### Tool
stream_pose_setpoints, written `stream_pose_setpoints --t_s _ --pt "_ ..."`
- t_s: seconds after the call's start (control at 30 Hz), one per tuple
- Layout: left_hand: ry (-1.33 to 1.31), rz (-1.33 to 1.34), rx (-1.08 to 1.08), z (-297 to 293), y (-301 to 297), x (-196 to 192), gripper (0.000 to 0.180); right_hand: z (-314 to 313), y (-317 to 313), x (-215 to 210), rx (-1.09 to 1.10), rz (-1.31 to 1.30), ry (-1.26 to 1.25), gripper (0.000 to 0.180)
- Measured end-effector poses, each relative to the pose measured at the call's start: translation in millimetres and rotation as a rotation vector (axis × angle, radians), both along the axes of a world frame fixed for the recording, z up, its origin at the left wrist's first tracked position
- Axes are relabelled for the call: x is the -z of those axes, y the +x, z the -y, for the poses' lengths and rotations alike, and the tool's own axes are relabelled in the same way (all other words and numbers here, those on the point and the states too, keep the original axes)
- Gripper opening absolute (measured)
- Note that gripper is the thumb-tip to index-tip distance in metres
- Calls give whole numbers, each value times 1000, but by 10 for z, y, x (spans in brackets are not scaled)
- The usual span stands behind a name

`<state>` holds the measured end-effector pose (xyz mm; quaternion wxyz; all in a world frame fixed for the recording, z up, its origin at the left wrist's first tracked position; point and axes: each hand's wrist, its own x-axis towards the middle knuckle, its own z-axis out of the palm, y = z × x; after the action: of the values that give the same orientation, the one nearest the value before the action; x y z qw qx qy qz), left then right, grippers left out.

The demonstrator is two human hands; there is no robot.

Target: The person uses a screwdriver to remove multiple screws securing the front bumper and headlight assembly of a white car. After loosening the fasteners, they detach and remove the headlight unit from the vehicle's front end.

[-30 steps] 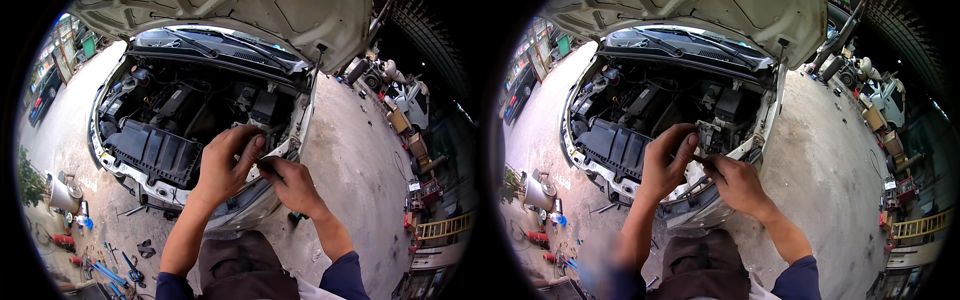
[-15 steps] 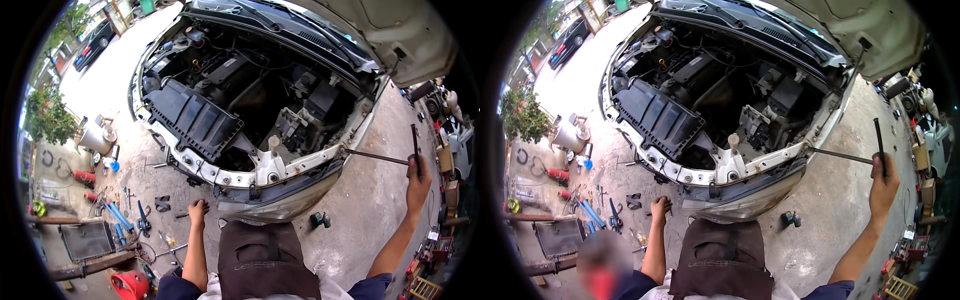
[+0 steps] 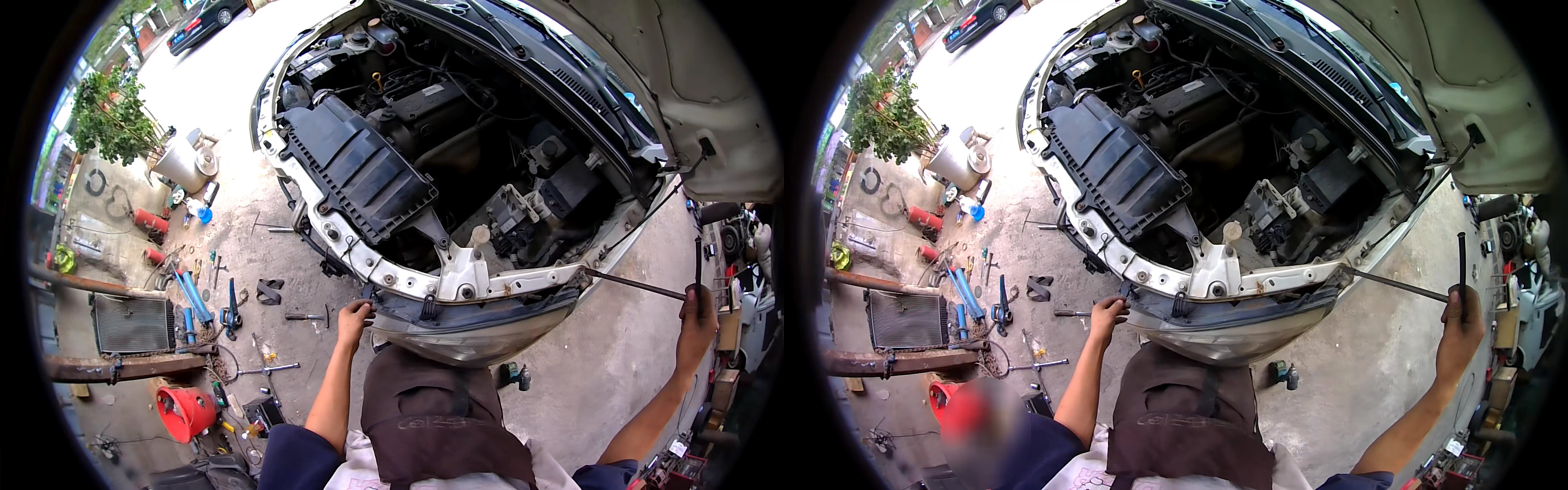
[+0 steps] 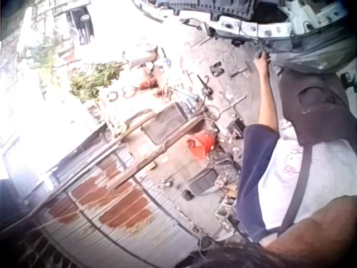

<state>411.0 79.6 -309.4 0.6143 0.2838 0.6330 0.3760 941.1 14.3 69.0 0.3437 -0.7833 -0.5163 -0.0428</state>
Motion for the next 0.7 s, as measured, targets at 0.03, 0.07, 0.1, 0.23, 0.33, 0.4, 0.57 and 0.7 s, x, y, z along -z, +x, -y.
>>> stream_pose_setpoints --t_s 0.03,0.07,0.1,0.23,0.33,0.4,0.57,0.7 --pt "21 17 30 -37 40 -26 29 21 -19 -10 7 -17 13 20" --pt "43 35 60 -52 99 -51 28 58 -28 -32 9 -41 14 20" --pt "65 53 90 -73 158 -104 28 91 -72 -57 24 -40 5 21" --pt "127 153 273 -77 385 -307 25 241 -216 -40 43 -70 1 21" --pt "161 22 487 -80 467 -402 28 349 -316 3 46 -98 23 22" --pt "274 -116 569 -79 506 -395 31 419 -374 15 51 -111 30 22" --pt "347 -258 696 -161 531 -472 34 631 -449 58 116 -125 42 22" --pt "312 -279 709 -187 554 -412 35 729 -435 111 115 -121 69 21"
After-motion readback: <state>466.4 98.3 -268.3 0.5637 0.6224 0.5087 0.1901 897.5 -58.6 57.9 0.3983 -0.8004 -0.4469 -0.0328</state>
